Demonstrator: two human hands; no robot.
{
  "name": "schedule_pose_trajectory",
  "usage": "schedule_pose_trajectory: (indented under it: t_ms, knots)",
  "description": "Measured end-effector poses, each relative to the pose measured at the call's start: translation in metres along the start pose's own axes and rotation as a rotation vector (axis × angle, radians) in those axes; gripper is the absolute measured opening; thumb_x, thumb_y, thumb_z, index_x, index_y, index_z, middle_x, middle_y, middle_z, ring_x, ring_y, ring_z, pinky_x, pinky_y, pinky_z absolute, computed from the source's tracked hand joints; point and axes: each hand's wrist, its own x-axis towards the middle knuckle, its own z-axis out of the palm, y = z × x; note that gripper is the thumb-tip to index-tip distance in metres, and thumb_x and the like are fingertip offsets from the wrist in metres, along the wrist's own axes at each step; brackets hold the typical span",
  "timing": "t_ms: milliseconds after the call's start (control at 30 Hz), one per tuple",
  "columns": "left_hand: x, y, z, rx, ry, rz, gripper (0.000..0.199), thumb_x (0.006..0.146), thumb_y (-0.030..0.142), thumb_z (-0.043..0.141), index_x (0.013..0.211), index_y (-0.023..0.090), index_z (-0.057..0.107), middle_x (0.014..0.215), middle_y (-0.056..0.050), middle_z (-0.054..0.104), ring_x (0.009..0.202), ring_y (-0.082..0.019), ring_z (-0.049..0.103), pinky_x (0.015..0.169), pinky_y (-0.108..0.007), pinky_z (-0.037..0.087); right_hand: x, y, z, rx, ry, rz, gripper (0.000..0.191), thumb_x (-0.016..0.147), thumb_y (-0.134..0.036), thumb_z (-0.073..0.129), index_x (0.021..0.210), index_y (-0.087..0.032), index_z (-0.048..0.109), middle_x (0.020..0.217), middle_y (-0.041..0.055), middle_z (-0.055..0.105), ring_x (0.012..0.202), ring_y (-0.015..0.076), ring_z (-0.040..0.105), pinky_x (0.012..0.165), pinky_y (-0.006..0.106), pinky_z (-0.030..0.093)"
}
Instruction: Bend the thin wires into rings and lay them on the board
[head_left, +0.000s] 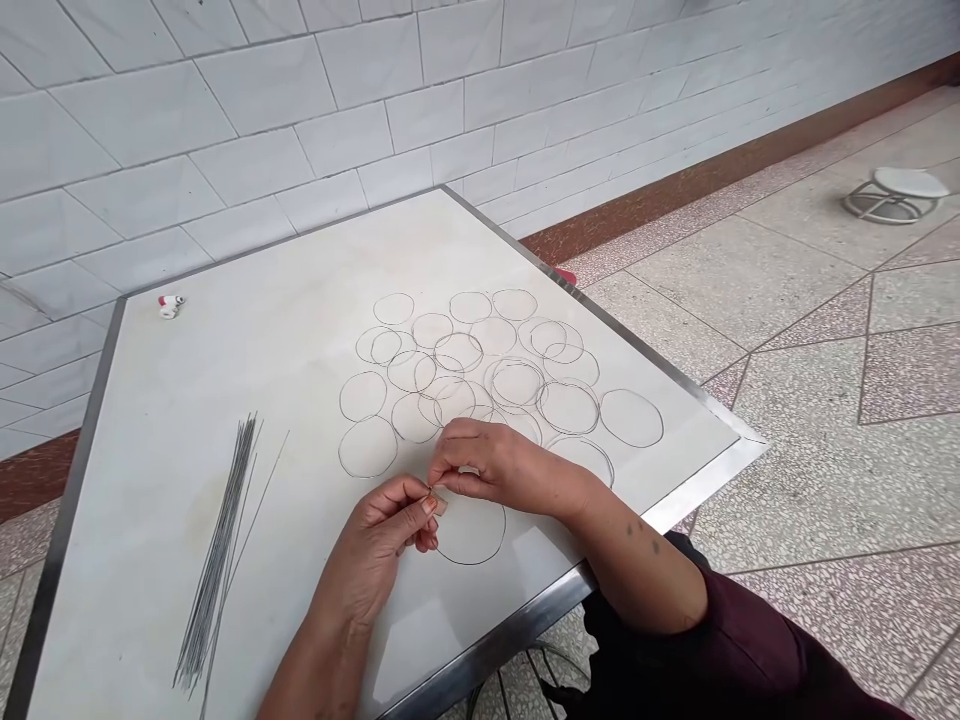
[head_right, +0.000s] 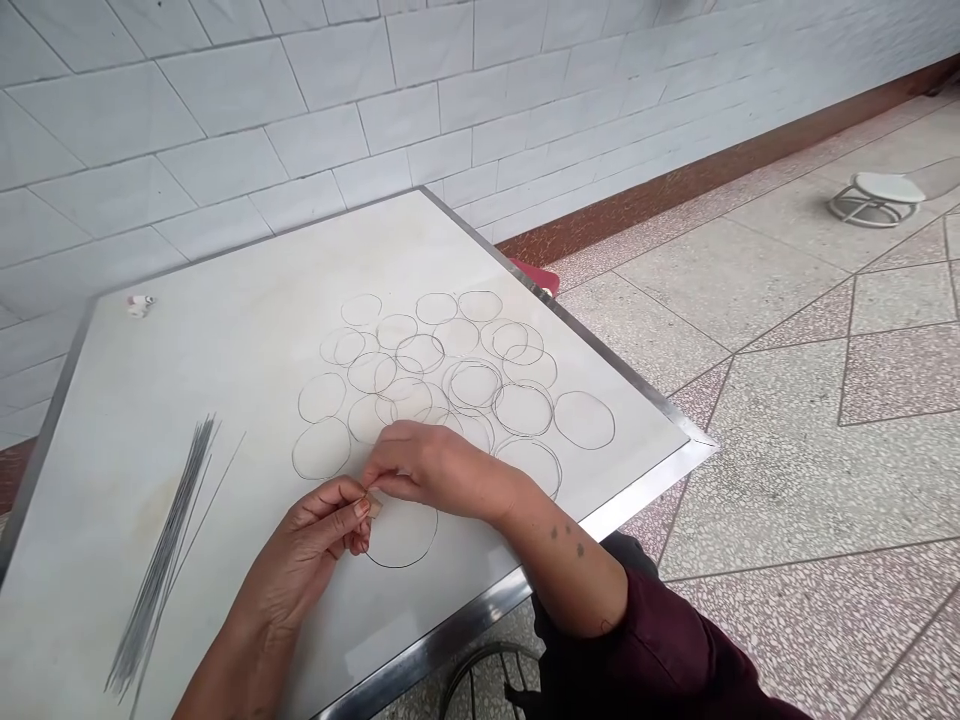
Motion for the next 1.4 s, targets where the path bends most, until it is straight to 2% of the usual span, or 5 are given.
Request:
schedule_pose_trajectory:
  t_ms: [467,733,1067,1233,1400]
  knots:
    - [-0.002,0.001,0.003,-0.111,-0.088,-0.079,0.015,0.074,0.032,0.078,0.075,0.018,0.072,0.074,-0.003,0.061,0.064,-0.013,0.049,0.061,-0.027,0.040,0.002,0.005,-0.001,-0.146,0.026,-0.188,0.018,0.099,-0.031,0.054,0.093,-0.021,0.069,0.087,0.0035,0.067,0.082,0.0153,0.058,0.073,0.028,0.049]
    - [-0.003,0.002,0.005,-0.133,0.015,0.025,0.014,0.074,0.032,0.078,0.072,0.020,0.072,0.075,-0.002,0.061,0.066,-0.014,0.050,0.066,-0.028,0.042,0.000,0.001,-0.002,-0.019,0.123,-0.002,0.009,0.089,-0.013,0.060,0.090,-0.020,0.065,0.086,0.0020,0.064,0.081,0.0137,0.058,0.067,0.024,0.049]
    - [0.001,-0.005,0.005,-0.224,0.054,0.172,0.013,0.077,0.033,0.077,0.073,0.021,0.072,0.073,-0.001,0.057,0.070,-0.014,0.049,0.070,-0.028,0.043,0.003,-0.006,0.017,0.108,0.327,0.214,0.010,0.086,-0.011,0.059,0.088,-0.020,0.062,0.088,0.0020,0.060,0.078,0.0129,0.057,0.068,0.025,0.051]
    - [0.001,-0.007,0.007,-0.294,0.012,0.202,0.012,0.077,0.030,0.077,0.071,0.021,0.074,0.093,-0.003,0.057,0.085,-0.016,0.053,0.081,-0.029,0.045,0.002,-0.003,0.016,0.129,0.351,0.212,0.008,0.088,-0.014,0.058,0.088,-0.021,0.062,0.088,0.0020,0.059,0.076,0.0129,0.056,0.065,0.025,0.050]
    - [0.000,-0.003,0.009,-0.399,0.107,0.212,0.013,0.068,0.030,0.085,0.072,0.022,0.075,0.100,-0.004,0.055,0.087,-0.017,0.054,0.079,-0.030,0.050,0.003,-0.003,0.017,0.117,0.435,0.280,0.006,0.088,-0.016,0.058,0.086,-0.021,0.061,0.082,0.0010,0.058,0.072,0.0128,0.053,0.061,0.024,0.047]
